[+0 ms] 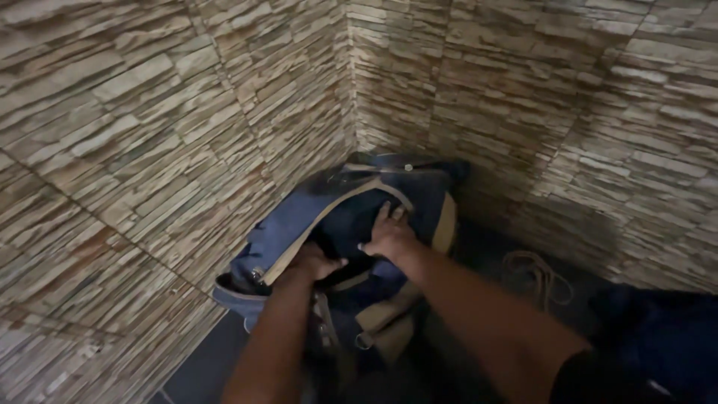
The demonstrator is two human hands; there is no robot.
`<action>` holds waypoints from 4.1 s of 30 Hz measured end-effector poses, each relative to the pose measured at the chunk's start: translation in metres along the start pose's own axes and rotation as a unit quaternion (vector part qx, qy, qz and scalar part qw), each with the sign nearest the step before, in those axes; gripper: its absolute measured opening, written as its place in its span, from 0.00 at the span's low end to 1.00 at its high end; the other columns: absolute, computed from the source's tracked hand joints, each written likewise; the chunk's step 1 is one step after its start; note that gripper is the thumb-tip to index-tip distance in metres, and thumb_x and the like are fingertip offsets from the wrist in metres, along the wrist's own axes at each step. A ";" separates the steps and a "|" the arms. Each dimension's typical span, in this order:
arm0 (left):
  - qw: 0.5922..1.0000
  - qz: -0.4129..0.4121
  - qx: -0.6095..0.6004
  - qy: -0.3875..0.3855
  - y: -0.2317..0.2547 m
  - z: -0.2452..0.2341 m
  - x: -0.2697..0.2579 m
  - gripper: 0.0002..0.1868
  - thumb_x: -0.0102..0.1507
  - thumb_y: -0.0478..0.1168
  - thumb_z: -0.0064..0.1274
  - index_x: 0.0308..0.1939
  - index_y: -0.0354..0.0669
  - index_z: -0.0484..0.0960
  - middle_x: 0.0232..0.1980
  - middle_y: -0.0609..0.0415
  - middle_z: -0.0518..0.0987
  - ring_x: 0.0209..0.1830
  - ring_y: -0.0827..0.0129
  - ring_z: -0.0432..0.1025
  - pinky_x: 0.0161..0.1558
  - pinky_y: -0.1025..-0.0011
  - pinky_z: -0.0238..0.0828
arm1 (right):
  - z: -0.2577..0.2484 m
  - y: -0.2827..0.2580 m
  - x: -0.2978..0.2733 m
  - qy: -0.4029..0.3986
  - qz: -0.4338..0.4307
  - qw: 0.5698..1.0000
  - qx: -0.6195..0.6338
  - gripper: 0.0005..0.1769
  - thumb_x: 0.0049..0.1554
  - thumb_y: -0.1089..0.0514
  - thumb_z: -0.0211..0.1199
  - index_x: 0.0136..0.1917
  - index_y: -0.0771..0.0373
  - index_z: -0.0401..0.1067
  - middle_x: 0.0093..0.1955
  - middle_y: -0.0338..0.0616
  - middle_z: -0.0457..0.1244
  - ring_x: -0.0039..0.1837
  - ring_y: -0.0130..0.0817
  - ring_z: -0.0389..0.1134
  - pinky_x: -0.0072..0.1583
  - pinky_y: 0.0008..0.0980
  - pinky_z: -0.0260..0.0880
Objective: The person unzips a blue and tan duffel bag and removes several pieces of clothing, placing them on a dark surface.
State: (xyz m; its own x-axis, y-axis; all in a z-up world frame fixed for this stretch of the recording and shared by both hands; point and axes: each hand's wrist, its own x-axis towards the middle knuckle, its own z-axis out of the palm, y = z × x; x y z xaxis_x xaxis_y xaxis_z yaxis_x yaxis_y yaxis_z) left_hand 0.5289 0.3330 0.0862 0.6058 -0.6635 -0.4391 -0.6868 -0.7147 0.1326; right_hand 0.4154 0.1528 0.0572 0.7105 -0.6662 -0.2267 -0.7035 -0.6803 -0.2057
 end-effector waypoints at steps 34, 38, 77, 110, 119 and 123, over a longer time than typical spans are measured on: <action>0.876 0.161 -0.364 0.272 -0.010 0.004 0.025 0.62 0.45 0.62 0.72 0.75 0.39 0.59 0.76 0.38 0.61 0.77 0.48 0.54 0.74 0.59 0.48 | -0.044 0.006 0.013 -0.096 -0.185 0.851 0.482 0.19 0.49 0.66 0.70 0.55 0.67 0.79 0.50 0.42 0.74 0.51 0.31 0.73 0.58 0.32 0.72; 0.827 0.170 -0.492 0.211 -0.005 -0.008 0.020 0.54 0.47 0.58 0.70 0.71 0.37 0.67 0.70 0.41 0.71 0.71 0.50 0.65 0.71 0.62 0.58 | -0.052 0.012 0.034 -0.084 -0.271 0.824 0.491 0.19 0.49 0.66 0.69 0.55 0.68 0.79 0.50 0.41 0.74 0.51 0.30 0.73 0.58 0.32 0.72; 0.688 0.011 -0.703 0.178 -0.028 -0.056 -0.032 0.53 0.57 0.75 0.48 0.77 0.45 0.62 0.78 0.51 0.64 0.78 0.60 0.57 0.72 0.61 0.52 | -0.034 -0.005 0.001 -0.110 -0.116 0.803 0.575 0.39 0.51 0.61 0.64 0.75 0.68 0.60 0.70 0.51 0.65 0.70 0.45 0.64 0.69 0.36 0.62; 0.775 0.037 -0.534 0.337 -0.040 -0.041 0.003 0.42 0.58 0.59 0.61 0.66 0.31 0.73 0.66 0.37 0.77 0.69 0.53 0.72 0.68 0.65 0.65 | -0.077 -0.032 -0.052 -0.009 -0.207 0.703 0.680 0.39 0.50 0.62 0.71 0.73 0.69 0.65 0.67 0.55 0.66 0.65 0.44 0.69 0.65 0.39 0.69; 0.675 0.089 -0.678 0.277 -0.071 0.002 0.055 0.39 0.61 0.57 0.48 0.69 0.34 0.72 0.68 0.42 0.77 0.67 0.56 0.70 0.68 0.64 0.61 | -0.058 -0.022 -0.066 0.311 -0.314 0.837 0.323 0.50 0.50 0.60 0.72 0.80 0.65 0.51 0.71 0.59 0.61 0.71 0.53 0.65 0.67 0.40 0.66; 0.680 0.045 -0.709 0.184 -0.060 0.003 0.027 0.45 0.66 0.73 0.39 0.72 0.42 0.69 0.71 0.54 0.71 0.69 0.65 0.65 0.68 0.68 0.57 | -0.065 -0.037 -0.089 0.178 -0.390 0.902 0.047 0.53 0.49 0.57 0.72 0.82 0.56 0.50 0.66 0.54 0.64 0.64 0.56 0.66 0.66 0.47 0.63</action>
State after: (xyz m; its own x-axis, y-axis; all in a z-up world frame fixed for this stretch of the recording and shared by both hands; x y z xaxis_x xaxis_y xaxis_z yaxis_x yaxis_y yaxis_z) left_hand 0.5854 0.3586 0.0637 0.8252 -0.5429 -0.1560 0.1916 0.0092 0.9814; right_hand 0.3788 0.2173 0.1473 0.9383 -0.0636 0.3398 0.0267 -0.9667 -0.2546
